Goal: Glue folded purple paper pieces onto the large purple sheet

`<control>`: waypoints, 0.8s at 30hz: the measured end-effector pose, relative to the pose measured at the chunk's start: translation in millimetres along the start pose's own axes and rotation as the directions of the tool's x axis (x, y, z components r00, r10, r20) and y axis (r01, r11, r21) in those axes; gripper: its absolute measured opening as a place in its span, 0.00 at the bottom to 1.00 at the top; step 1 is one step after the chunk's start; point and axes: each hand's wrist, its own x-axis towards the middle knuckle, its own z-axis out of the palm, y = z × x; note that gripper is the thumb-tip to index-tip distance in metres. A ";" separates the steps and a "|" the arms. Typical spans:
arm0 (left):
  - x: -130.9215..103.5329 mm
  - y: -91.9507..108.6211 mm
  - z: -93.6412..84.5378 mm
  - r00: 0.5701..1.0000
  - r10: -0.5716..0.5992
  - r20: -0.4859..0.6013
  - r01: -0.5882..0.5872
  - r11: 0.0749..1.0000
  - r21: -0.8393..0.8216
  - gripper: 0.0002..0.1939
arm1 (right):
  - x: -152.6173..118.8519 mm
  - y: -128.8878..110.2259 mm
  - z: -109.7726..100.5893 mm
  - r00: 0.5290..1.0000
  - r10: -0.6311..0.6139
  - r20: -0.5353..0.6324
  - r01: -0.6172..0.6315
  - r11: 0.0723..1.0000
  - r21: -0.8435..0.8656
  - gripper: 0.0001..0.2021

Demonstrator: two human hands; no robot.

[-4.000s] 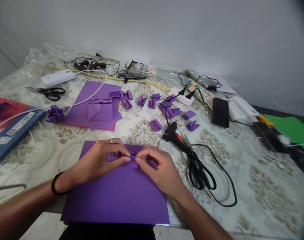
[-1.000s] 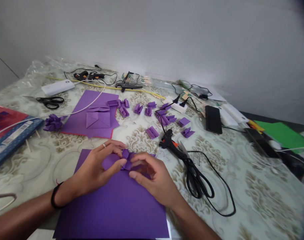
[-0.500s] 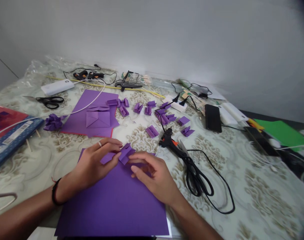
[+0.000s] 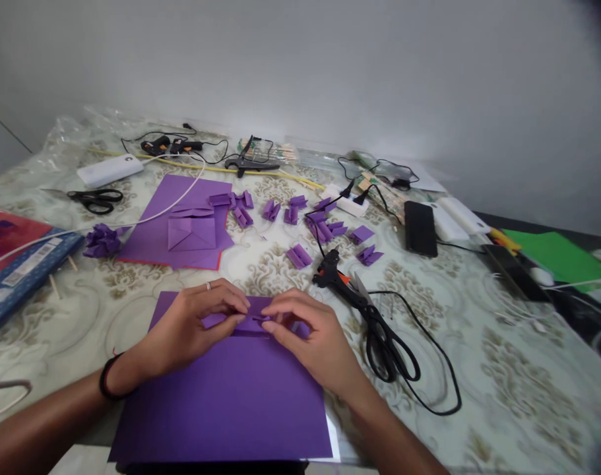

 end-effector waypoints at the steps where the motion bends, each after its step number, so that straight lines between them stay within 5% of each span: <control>1: -0.1 0.5 0.6 1.000 0.009 0.019 -0.009 1.000 -0.003 0.04 | 0.0 0.5 0.9 1.000 -0.017 0.005 0.017 1.000 -0.001 0.03; 16: -1.7 5.7 2.9 0.998 -0.027 0.055 0.023 0.996 0.082 0.04 | -3.4 3.6 10.5 0.986 -0.165 -0.015 0.165 0.986 -0.034 0.06; 24: -2.5 3.1 4.4 0.985 -0.146 0.095 0.157 0.979 -0.131 0.07 | -1.4 9.0 7.7 0.962 -0.264 -0.067 0.253 0.957 -0.139 0.06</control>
